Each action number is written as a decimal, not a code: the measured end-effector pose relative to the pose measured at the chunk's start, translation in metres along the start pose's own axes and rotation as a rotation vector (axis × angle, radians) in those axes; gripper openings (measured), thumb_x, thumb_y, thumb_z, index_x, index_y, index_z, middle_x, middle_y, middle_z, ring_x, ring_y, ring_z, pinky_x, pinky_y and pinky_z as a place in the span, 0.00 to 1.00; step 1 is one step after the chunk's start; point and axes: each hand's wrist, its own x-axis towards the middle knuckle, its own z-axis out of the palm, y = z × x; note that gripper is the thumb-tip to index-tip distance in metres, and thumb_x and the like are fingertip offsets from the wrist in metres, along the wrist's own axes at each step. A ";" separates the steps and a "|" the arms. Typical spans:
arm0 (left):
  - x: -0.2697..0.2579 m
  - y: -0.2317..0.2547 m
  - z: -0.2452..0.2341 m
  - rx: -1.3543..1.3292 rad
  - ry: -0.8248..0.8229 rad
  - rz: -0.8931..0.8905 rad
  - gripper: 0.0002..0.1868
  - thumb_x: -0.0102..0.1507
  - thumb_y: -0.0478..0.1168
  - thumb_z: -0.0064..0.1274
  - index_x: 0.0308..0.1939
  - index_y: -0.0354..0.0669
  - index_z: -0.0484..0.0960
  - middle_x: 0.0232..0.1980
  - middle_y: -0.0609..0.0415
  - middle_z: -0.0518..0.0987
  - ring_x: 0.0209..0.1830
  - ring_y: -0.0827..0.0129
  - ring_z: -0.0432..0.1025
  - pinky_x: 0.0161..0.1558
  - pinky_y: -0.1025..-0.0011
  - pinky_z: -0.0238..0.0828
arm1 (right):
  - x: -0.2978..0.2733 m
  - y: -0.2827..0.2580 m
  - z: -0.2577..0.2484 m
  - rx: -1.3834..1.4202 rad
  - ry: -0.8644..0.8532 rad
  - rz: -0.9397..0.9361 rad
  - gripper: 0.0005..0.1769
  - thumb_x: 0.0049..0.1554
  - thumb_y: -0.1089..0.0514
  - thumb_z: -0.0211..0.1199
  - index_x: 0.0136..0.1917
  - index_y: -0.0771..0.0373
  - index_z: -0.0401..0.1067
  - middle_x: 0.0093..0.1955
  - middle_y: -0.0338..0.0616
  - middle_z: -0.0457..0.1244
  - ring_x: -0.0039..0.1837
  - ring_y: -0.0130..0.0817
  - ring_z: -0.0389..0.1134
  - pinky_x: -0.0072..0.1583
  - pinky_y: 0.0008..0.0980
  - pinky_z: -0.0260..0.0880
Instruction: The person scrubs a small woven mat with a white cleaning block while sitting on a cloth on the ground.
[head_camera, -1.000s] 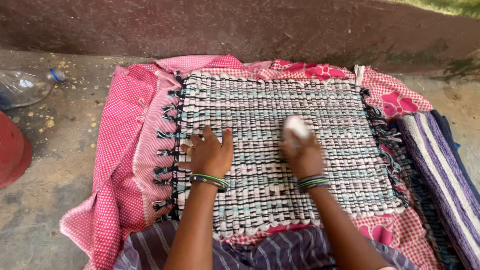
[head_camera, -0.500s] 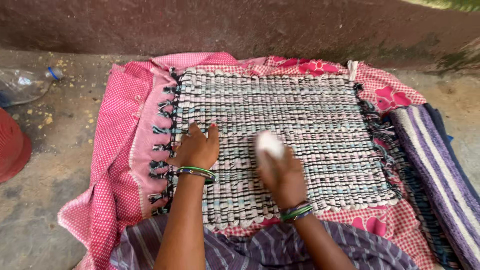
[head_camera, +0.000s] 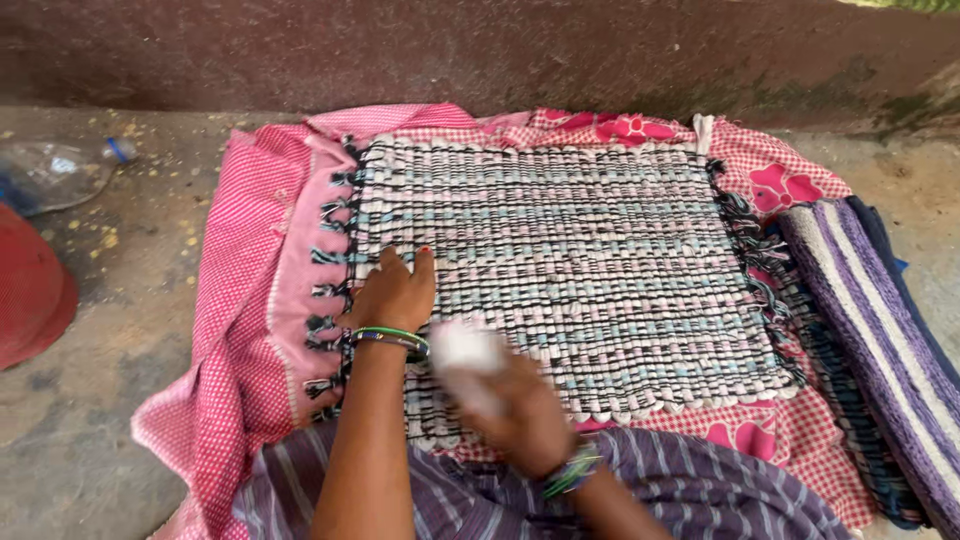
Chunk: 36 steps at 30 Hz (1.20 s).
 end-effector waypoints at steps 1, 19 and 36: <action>0.000 0.001 0.000 0.004 -0.007 0.000 0.42 0.65 0.69 0.33 0.75 0.50 0.60 0.71 0.36 0.69 0.71 0.31 0.61 0.65 0.19 0.39 | -0.002 0.017 -0.011 0.206 0.053 0.339 0.23 0.55 0.48 0.67 0.64 0.52 0.78 0.58 0.51 0.71 0.58 0.49 0.72 0.57 0.47 0.71; 0.002 0.001 0.007 -0.005 -0.012 0.004 0.42 0.65 0.69 0.34 0.75 0.48 0.61 0.71 0.35 0.69 0.71 0.32 0.62 0.64 0.16 0.36 | 0.003 -0.022 -0.006 0.133 -0.112 -0.103 0.26 0.50 0.53 0.68 0.63 0.54 0.75 0.63 0.59 0.67 0.61 0.57 0.69 0.60 0.52 0.71; 0.004 0.006 0.014 0.060 -0.025 -0.010 0.41 0.65 0.70 0.35 0.75 0.53 0.60 0.75 0.35 0.62 0.75 0.24 0.50 0.63 0.18 0.36 | -0.025 -0.021 -0.004 -0.152 -0.015 0.113 0.17 0.53 0.55 0.66 0.57 0.53 0.79 0.56 0.59 0.69 0.48 0.51 0.69 0.47 0.44 0.73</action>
